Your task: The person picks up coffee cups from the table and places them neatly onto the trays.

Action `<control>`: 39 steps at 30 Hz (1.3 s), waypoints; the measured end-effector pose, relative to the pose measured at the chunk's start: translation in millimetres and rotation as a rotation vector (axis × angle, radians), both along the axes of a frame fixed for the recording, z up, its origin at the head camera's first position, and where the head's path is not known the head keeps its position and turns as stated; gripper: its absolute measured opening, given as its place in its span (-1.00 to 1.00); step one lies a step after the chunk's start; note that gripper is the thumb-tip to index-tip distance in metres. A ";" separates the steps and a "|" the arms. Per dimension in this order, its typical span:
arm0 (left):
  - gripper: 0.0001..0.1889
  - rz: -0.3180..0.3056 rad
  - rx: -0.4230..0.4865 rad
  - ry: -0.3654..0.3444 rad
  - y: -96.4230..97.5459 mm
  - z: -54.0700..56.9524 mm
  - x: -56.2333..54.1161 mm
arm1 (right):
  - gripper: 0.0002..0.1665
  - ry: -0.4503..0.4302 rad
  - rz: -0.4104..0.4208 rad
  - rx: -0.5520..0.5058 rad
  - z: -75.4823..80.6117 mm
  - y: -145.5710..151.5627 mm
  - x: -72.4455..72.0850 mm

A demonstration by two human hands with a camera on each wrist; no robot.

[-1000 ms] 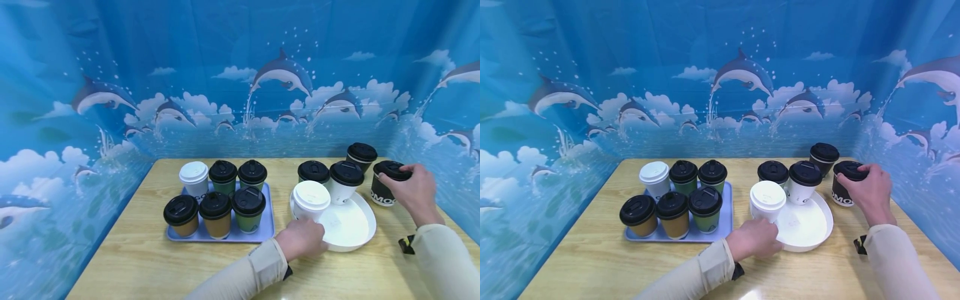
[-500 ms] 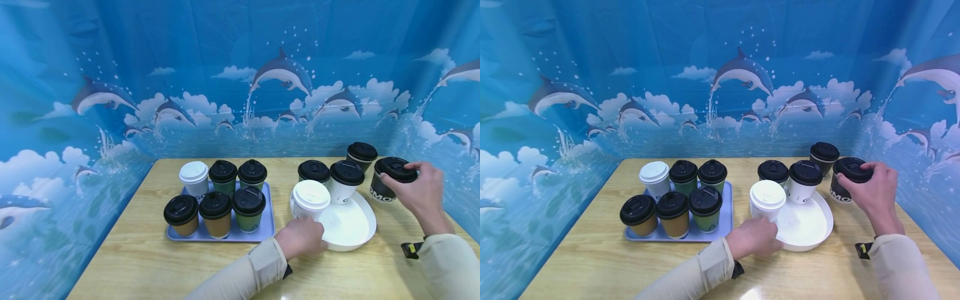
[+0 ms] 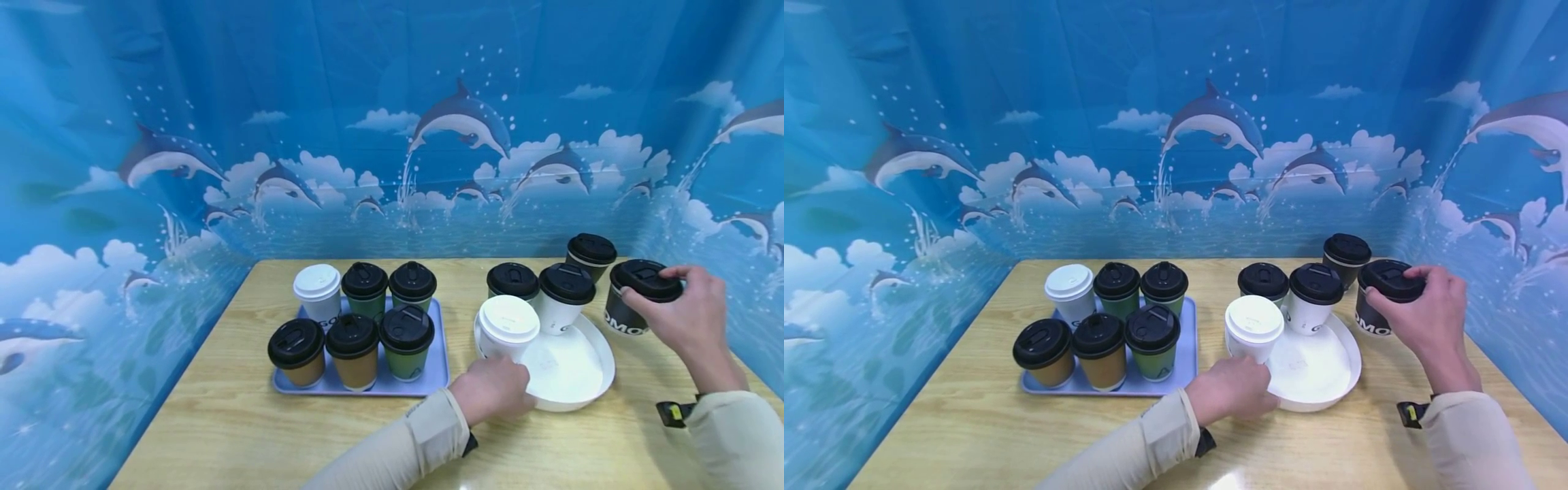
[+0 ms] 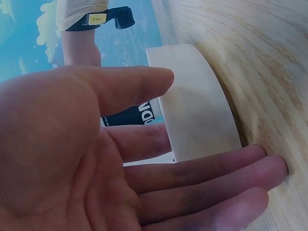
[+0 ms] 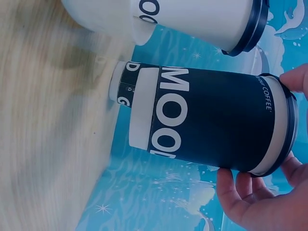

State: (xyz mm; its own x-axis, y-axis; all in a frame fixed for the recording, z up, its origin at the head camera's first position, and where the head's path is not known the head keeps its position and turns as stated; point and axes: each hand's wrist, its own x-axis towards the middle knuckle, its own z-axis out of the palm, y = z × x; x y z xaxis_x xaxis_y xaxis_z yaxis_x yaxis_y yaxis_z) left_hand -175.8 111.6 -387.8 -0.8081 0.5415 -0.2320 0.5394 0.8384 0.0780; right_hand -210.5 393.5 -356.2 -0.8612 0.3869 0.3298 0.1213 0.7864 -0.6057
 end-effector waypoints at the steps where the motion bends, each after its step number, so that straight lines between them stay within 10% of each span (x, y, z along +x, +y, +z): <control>1: -0.72 0.000 0.002 -0.002 0.0 -0.1 -0.1 | -0.12 0.000 0.001 0.001 0.7 -0.5 0.7; 39: -0.72 -0.006 0.024 -0.006 -2.8 0.0 -1.4 | -0.15 -0.026 0.076 0.048 7.6 -10.4 20.6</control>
